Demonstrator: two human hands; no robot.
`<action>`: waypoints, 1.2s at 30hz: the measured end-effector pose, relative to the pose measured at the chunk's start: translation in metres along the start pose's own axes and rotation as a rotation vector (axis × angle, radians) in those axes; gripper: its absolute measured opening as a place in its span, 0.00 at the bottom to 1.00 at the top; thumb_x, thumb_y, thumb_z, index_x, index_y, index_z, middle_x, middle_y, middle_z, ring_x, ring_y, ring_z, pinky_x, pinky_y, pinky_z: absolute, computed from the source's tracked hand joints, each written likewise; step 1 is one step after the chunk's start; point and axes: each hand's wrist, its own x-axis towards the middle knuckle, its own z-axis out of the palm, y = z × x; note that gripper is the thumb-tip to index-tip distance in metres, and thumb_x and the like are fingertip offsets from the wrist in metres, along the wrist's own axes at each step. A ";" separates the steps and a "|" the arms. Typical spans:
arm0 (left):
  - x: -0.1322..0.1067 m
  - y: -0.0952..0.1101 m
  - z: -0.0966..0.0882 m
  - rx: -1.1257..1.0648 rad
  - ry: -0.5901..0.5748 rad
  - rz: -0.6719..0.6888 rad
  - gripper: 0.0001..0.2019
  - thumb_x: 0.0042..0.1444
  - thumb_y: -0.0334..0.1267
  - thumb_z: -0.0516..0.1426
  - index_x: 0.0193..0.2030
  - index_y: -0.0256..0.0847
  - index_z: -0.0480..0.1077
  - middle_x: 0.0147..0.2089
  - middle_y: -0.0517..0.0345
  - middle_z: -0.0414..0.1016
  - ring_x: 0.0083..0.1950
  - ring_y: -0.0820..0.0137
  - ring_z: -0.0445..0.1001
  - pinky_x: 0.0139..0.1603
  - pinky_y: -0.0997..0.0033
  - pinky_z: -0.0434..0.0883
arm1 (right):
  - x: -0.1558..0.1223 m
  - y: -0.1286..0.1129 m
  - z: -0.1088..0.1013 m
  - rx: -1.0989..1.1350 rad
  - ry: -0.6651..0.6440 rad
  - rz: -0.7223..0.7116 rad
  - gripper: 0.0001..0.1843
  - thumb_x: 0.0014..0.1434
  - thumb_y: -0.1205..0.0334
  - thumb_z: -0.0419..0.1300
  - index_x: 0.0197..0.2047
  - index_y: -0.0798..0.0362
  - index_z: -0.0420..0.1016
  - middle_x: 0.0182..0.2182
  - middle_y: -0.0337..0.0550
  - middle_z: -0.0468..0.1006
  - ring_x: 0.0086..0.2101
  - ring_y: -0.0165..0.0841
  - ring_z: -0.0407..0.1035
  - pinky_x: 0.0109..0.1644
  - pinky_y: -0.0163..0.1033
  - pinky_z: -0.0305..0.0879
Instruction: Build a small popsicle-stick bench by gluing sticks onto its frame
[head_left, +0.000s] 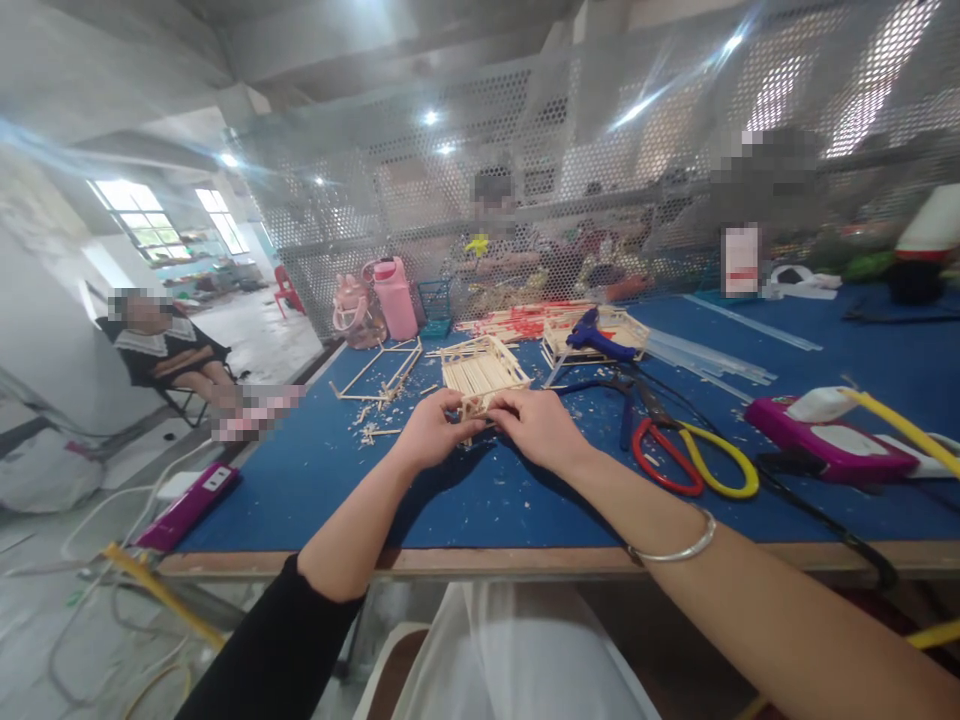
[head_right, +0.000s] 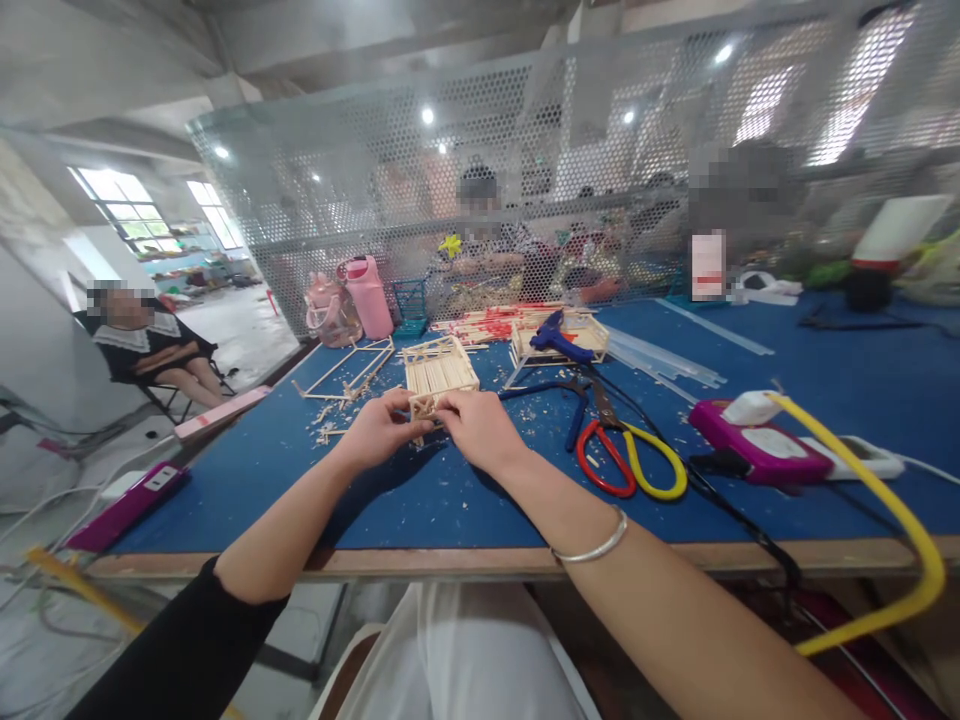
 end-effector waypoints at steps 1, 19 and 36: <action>-0.001 0.000 0.002 -0.001 0.017 -0.001 0.10 0.44 0.41 0.61 0.33 0.40 0.76 0.34 0.57 0.72 0.38 0.67 0.70 0.39 0.68 0.67 | 0.001 -0.001 0.002 -0.013 0.014 0.006 0.09 0.58 0.67 0.55 0.32 0.54 0.78 0.28 0.41 0.80 0.30 0.29 0.71 0.36 0.31 0.60; -0.004 -0.001 0.005 -0.011 0.026 0.024 0.07 0.48 0.38 0.59 0.32 0.40 0.77 0.35 0.56 0.74 0.39 0.68 0.72 0.45 0.67 0.66 | 0.001 0.003 0.009 -0.165 0.006 0.082 0.12 0.58 0.61 0.55 0.41 0.48 0.79 0.37 0.42 0.82 0.38 0.35 0.74 0.40 0.34 0.63; -0.002 -0.002 0.007 -0.038 0.110 -0.025 0.11 0.47 0.44 0.58 0.29 0.38 0.74 0.30 0.58 0.73 0.34 0.69 0.70 0.39 0.70 0.66 | 0.004 -0.005 0.012 -0.136 0.010 0.133 0.13 0.57 0.62 0.55 0.40 0.47 0.80 0.35 0.42 0.82 0.36 0.34 0.74 0.39 0.34 0.62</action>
